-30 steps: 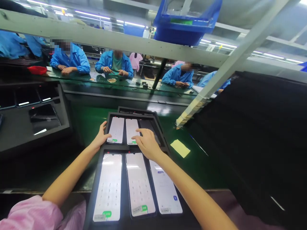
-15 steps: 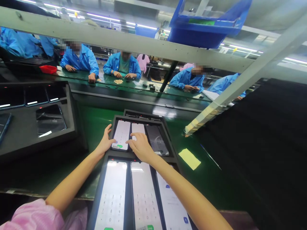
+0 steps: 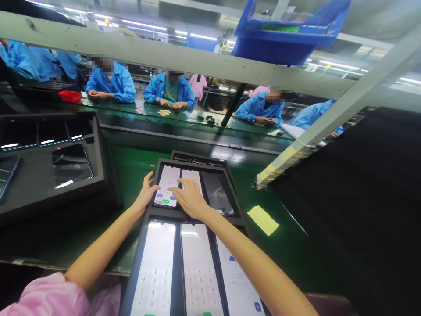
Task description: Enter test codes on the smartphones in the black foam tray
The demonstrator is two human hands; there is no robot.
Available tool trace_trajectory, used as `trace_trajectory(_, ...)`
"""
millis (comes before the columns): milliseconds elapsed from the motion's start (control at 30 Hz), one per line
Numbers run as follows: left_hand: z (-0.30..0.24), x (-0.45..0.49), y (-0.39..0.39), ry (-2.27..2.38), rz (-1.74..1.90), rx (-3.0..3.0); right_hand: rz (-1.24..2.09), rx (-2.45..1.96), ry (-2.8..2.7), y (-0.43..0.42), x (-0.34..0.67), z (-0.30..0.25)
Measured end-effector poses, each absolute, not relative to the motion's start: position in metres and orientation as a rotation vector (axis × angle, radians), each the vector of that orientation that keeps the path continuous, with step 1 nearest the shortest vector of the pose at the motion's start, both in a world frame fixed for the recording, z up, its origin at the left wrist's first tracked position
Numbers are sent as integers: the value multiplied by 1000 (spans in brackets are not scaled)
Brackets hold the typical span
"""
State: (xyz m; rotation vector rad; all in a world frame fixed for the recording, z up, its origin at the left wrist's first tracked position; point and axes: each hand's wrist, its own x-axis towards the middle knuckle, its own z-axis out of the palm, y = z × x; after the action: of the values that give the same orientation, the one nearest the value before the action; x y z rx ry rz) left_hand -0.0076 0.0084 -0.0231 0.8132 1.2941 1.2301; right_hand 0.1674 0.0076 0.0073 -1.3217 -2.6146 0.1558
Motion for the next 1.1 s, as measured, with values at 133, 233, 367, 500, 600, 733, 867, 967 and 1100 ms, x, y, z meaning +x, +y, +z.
trace_trajectory(133,-32,-8,13,1314,1235,868,146,-1295,-2686,9,165,8)
trace_trajectory(233,-33,-8,15,1297,1240,893,136,-1296,-2656,8,170,10)
trace_trajectory(367,-27,-7,12,1307,1228,865,163,-1303,-2607,5,178,12)
trace_trajectory(500,-24,-8,7,1257,1228,813,224,-1259,-2634,2,179,11)
trace_trajectory(600,-26,-9,6,1207,1223,800,246,-1259,-2655,1,179,9)
trace_trajectory(733,-30,-10,8,1231,1221,875,224,-1262,-2651,1,180,9)
trace_trajectory(867,-31,-10,9,1223,1219,916,188,-1274,-2655,1,180,11)
trace_trajectory(967,-31,-10,8,1260,1195,911,165,-1272,-2620,0,184,15)
trace_trajectory(1100,-28,-11,5,1365,1212,979,110,-1322,-2460,-3,208,19)
